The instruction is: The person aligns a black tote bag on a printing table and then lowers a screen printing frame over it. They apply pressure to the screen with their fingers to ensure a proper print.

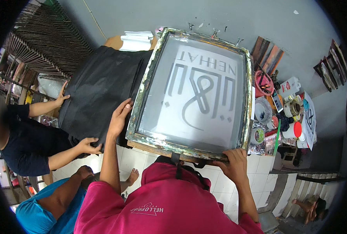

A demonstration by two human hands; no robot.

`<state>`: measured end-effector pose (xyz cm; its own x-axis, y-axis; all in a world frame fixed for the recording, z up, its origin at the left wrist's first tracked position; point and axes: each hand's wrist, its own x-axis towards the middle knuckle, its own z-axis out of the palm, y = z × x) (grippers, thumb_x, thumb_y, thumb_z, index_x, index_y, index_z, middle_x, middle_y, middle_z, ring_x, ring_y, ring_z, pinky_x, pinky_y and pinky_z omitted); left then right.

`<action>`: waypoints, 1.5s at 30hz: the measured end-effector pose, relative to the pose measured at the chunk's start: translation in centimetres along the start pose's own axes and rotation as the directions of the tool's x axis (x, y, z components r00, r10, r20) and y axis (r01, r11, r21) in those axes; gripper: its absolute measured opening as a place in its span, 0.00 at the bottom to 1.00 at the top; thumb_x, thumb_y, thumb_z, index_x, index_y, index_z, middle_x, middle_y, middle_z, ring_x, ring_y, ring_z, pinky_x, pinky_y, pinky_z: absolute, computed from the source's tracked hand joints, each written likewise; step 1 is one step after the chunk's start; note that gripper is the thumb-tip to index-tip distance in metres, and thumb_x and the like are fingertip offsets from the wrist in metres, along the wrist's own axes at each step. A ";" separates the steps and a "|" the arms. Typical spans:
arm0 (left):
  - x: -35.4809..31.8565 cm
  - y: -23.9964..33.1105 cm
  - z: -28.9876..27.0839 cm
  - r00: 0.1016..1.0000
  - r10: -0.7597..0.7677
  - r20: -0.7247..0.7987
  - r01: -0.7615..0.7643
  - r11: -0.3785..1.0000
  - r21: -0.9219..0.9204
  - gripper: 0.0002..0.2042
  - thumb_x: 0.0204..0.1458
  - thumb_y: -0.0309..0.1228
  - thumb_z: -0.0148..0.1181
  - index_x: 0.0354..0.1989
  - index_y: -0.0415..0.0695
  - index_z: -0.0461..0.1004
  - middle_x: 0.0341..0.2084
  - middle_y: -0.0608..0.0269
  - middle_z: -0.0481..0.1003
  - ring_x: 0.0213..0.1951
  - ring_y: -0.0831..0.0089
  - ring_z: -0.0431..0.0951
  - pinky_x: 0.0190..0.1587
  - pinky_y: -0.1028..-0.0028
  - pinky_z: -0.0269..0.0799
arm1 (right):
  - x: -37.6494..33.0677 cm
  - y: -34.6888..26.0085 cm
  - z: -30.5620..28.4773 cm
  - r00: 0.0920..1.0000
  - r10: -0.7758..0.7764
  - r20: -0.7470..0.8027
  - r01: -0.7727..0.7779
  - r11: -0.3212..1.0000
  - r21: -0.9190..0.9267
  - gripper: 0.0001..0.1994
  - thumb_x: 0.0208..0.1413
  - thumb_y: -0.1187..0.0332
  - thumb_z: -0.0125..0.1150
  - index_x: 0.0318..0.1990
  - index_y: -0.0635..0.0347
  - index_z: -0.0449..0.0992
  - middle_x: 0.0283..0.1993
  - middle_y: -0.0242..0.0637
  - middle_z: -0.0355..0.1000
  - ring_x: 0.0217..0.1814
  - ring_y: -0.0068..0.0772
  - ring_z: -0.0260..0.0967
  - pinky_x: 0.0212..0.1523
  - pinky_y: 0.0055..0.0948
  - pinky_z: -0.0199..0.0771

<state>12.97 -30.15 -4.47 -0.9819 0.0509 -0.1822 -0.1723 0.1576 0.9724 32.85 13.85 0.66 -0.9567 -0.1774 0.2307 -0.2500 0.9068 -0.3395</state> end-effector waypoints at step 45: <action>11.3 0.8 3.3 0.976 -0.080 0.204 0.074 0.997 0.036 0.26 0.64 0.34 0.59 0.68 0.35 0.66 0.56 0.54 0.77 0.54 0.71 0.76 0.60 0.71 0.69 | 0.9 -1.2 -2.6 1.000 0.012 0.027 -0.014 0.998 0.064 0.23 0.40 0.63 0.80 0.44 0.61 0.80 0.42 0.36 0.79 0.47 0.42 0.74 0.55 0.45 0.66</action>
<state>1.96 -26.16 -6.23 -0.9284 0.2385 -0.2851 -0.2415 0.1961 0.9504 32.64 13.56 3.67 -0.9634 -0.1769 0.2016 -0.2459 0.8826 -0.4007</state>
